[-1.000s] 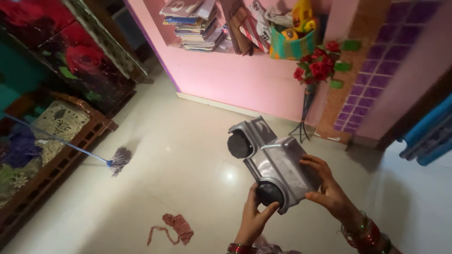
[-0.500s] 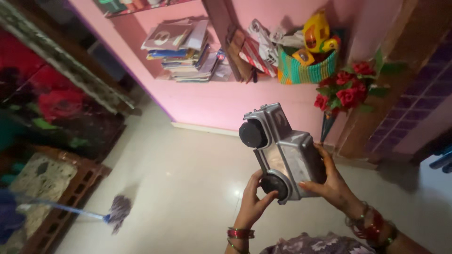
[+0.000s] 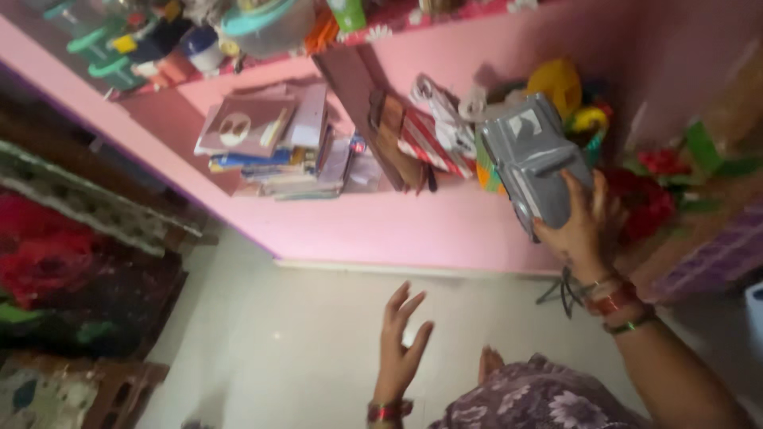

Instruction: The person tidies a room by picking up various toys from the floor, including a train, truck, and doll, and placing them into a basket on a shelf, before gathering pieces of clothing from a chair and bed and moving them to a laundry bag.

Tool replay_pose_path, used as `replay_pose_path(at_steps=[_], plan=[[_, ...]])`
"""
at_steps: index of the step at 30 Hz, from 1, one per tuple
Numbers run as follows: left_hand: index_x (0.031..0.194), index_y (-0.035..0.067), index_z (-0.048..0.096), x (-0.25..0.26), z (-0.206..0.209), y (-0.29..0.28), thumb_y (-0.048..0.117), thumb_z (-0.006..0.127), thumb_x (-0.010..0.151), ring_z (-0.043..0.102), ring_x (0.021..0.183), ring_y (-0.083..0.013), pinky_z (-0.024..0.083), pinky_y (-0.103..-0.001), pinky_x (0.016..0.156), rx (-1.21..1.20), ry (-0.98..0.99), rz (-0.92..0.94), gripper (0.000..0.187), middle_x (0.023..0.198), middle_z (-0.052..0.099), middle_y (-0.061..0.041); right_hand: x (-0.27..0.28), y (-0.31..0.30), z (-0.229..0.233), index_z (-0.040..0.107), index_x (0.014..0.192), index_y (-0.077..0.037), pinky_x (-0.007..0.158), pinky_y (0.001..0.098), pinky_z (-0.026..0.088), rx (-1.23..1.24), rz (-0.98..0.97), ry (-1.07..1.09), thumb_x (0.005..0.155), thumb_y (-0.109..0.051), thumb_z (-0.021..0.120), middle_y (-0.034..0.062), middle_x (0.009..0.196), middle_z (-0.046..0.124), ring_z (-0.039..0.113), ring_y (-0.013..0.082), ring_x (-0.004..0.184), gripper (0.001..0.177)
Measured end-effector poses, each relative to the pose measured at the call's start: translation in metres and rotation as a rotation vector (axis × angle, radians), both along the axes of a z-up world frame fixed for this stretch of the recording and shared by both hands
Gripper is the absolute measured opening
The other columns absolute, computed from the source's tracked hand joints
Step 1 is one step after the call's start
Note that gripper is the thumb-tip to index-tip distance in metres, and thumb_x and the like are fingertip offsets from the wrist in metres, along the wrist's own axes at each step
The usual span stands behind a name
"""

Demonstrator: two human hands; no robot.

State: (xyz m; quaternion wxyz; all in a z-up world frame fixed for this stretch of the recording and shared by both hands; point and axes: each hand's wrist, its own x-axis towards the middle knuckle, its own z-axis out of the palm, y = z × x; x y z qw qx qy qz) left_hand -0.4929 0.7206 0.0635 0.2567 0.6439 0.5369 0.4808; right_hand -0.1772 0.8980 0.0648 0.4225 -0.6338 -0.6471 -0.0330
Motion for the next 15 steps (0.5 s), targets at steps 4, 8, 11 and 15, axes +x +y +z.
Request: replay_pose_path(at_steps=[4, 8, 11, 15], plan=[[0.130, 0.009, 0.068, -0.057, -0.019, 0.057, 0.011, 0.072, 0.088, 0.047, 0.143, -0.0335, 0.045, -0.046, 0.110, 0.023, 0.017, 0.143, 0.042, 0.153, 0.050, -0.014, -0.028, 0.111, 0.031, 0.053, 0.152, -0.027, 0.109, 0.0726, 0.031, 0.084, -0.125, -0.146, 0.068, -0.037, 0.090, 0.0201, 0.163, 0.037, 0.040, 0.0517, 0.138, 0.092], [0.122, 0.009, 0.071, -0.100, -0.054, 0.087, 0.014, 0.071, 0.090, 0.052, 0.138, -0.0295, 0.049, -0.044, 0.105, -0.135, -0.046, 0.266, 0.033, 0.149, 0.054, -0.013, -0.045, 0.185, 0.026, 0.052, 0.154, -0.025, 0.115, 0.0722, 0.030, 0.151, -0.172, -0.226, 0.081, -0.038, 0.087, 0.0206, 0.165, 0.036, 0.041, 0.0492, 0.139, 0.083], [0.119, 0.009, 0.072, -0.118, -0.077, 0.120, 0.014, 0.072, 0.087, 0.058, 0.132, -0.0283, 0.051, -0.044, 0.102, -0.132, -0.093, 0.288, 0.032, 0.144, 0.058, -0.012, -0.058, 0.221, 0.015, 0.050, 0.155, -0.019, 0.109, 0.0701, 0.032, 0.112, -0.219, -0.251, 0.087, -0.043, 0.084, 0.0239, 0.161, 0.036, 0.040, 0.0511, 0.140, 0.080], [0.117, 0.009, 0.072, -0.132, -0.089, 0.162, 0.013, 0.071, 0.089, 0.061, 0.128, -0.0283, 0.052, -0.042, 0.100, -0.186, -0.130, 0.183, 0.029, 0.142, 0.061, -0.012, -0.086, 0.229, -0.010, 0.051, 0.158, -0.026, 0.110, 0.0636, 0.034, 0.038, -0.367, -0.605, 0.086, -0.052, 0.080, 0.0230, 0.164, 0.038, 0.040, 0.0455, 0.142, 0.082]])
